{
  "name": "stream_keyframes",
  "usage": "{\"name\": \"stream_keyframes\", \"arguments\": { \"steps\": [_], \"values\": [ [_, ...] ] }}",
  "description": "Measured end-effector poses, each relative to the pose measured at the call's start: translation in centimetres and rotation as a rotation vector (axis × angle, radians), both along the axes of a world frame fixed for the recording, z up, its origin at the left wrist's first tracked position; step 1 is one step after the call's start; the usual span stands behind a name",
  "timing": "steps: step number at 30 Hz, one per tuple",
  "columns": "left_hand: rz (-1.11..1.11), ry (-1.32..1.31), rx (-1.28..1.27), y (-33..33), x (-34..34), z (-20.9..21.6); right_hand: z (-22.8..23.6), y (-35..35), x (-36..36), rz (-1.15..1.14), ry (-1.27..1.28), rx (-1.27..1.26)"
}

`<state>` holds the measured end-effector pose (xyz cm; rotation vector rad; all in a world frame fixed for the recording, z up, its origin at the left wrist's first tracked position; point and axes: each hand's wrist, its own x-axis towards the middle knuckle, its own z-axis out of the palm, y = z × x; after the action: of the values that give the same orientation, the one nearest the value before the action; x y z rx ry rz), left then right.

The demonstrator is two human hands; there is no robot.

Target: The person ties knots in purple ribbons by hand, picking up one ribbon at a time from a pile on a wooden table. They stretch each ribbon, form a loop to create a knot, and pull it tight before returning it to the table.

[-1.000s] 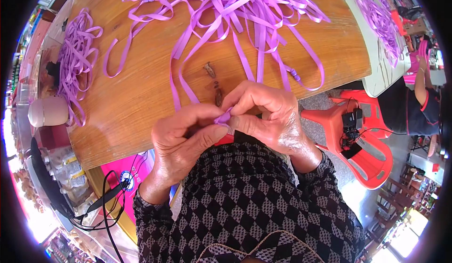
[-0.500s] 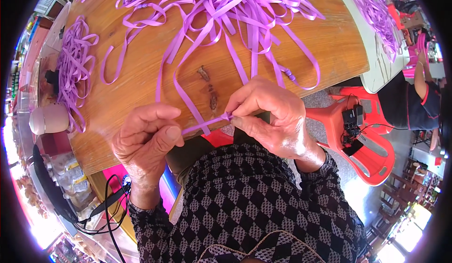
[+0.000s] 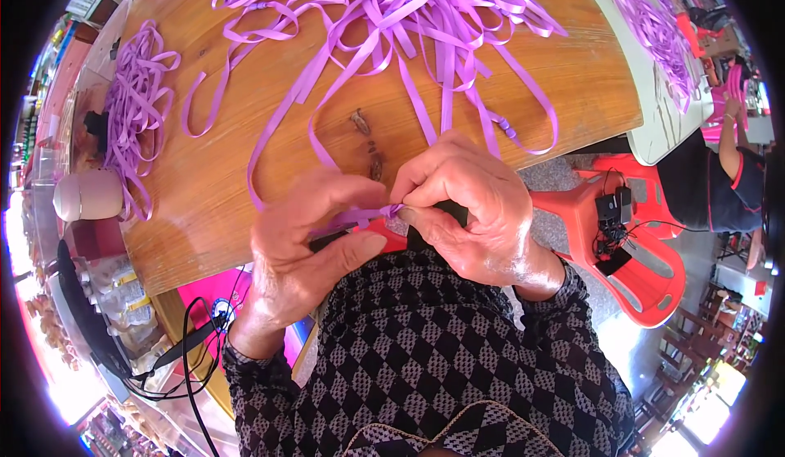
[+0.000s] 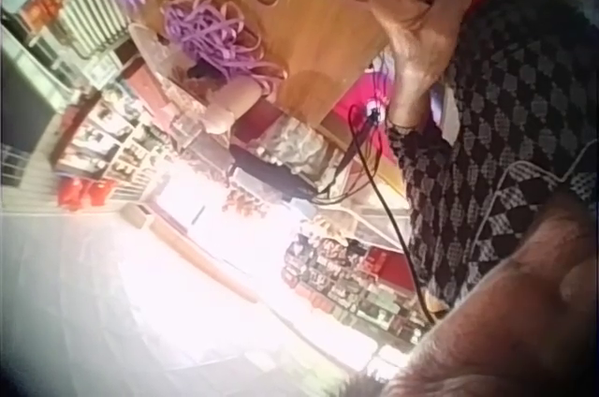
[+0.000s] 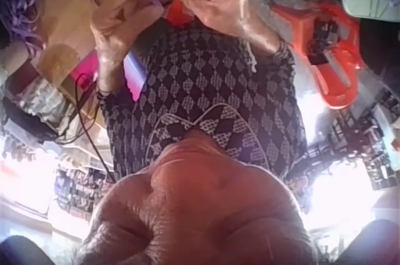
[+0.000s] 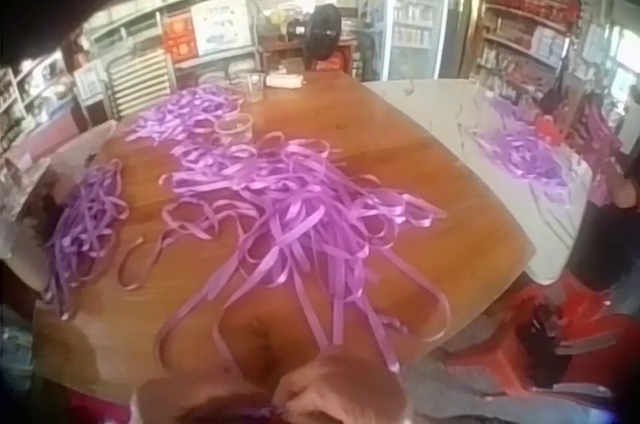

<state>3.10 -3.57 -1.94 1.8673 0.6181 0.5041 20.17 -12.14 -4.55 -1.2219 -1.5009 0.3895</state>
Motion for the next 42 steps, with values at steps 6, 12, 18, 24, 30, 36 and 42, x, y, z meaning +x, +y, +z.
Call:
{"name": "stream_keyframes", "arguments": {
  "steps": [6, 12, 18, 24, 30, 36, 42],
  "values": [
    [0.144, -0.021, -0.455, -1.1, 1.1, 0.6, 0.0, 0.0, 0.0, -0.048, -0.071, 0.029],
    [0.110, 0.037, -0.122, -0.9, 1.0, -0.2, -0.4, 0.2, -0.1, -0.089, -0.097, 0.061],
    [0.151, 0.023, -0.288, -1.3, 1.2, 0.0, -0.5, 0.2, -0.2, -0.088, -0.104, 0.045],
    [0.196, -0.017, -0.434, -1.3, 1.1, -0.6, -0.4, 0.2, -0.2, -0.069, -0.116, 0.044],
    [0.105, -0.068, -0.313, -0.7, 0.8, -1.2, -0.6, 0.1, -0.2, -0.069, -0.140, 0.041],
    [0.145, -0.030, -0.226, -1.1, 1.0, -0.6, -0.7, 0.1, -0.2, -0.082, -0.130, 0.063],
    [0.159, -0.029, -0.215, -1.1, 1.0, -0.7, -0.7, 0.2, -0.2, -0.099, -0.144, 0.082]
  ]
}}
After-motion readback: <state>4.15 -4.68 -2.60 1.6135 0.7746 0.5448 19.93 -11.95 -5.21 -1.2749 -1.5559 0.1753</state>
